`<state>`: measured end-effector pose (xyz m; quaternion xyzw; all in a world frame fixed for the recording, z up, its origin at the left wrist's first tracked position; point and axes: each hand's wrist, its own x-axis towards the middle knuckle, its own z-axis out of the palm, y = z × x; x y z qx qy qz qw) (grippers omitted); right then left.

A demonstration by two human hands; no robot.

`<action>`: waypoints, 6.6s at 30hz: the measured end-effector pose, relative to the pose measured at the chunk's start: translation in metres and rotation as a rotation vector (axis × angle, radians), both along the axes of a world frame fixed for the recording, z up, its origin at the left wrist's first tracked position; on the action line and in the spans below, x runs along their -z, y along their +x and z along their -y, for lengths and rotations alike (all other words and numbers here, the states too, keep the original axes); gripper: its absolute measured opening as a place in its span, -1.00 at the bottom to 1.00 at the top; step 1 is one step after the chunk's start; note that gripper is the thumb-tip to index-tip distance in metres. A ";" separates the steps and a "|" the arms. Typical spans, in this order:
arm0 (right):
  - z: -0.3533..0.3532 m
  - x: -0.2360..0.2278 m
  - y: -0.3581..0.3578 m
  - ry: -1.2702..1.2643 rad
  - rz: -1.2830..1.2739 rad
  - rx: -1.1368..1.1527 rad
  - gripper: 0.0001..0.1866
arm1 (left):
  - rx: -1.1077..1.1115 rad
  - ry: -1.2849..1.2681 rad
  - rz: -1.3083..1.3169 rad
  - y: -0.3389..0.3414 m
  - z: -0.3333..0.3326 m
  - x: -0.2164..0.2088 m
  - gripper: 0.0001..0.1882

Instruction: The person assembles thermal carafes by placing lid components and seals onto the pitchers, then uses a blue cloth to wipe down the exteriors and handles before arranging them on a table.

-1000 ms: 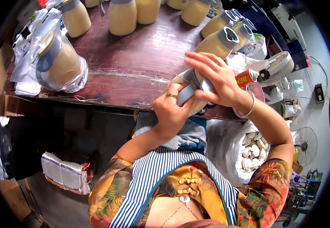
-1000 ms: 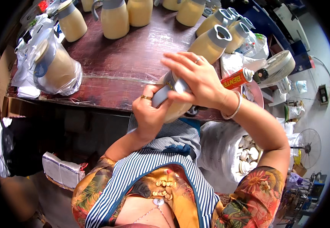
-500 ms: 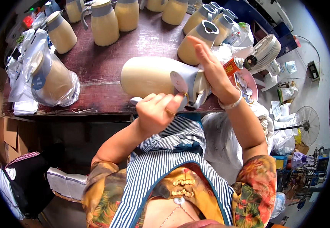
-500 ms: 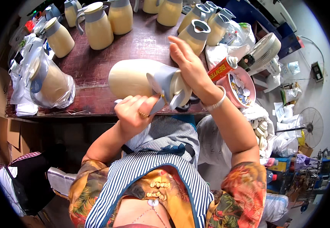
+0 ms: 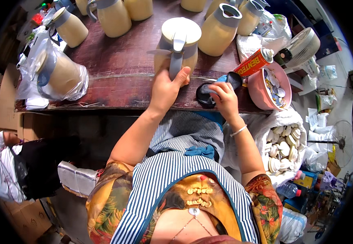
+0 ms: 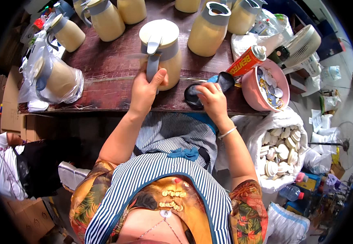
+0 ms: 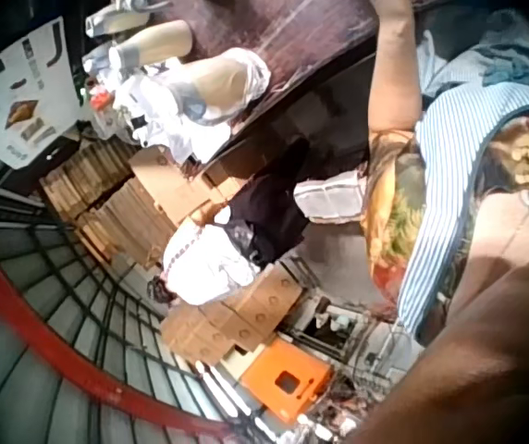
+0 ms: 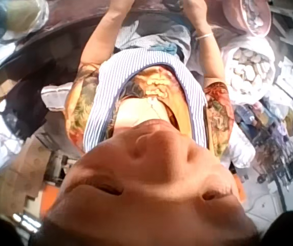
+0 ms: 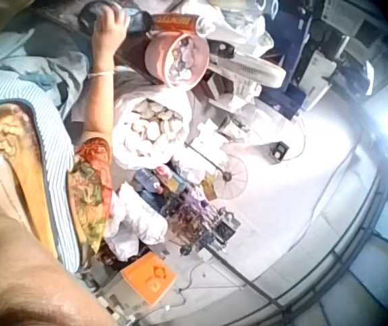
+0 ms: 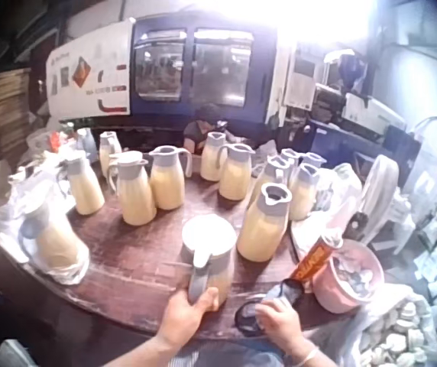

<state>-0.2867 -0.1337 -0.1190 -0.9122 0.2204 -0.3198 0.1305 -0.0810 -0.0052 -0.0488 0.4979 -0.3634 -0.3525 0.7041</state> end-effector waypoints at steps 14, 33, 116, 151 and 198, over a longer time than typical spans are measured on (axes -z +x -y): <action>0.023 0.010 0.047 0.888 0.673 -0.365 -0.73 | 0.273 -0.195 -0.392 -0.034 0.079 -0.032 -0.65; 0.019 -0.007 -0.003 0.200 0.046 -0.427 -0.54 | -0.006 -0.105 -0.187 -0.035 0.076 -0.023 -0.62; 0.040 0.015 0.043 0.413 0.331 0.070 -0.87 | -0.450 -0.263 1.539 0.053 0.139 -0.066 -0.66; -0.014 -0.041 0.073 0.937 0.689 -0.332 -0.69 | 0.200 -0.209 -0.630 0.012 0.075 -0.049 -0.70; 0.094 0.030 0.065 0.903 0.536 -0.037 -0.80 | 0.087 0.088 2.102 0.223 0.352 -0.083 -0.78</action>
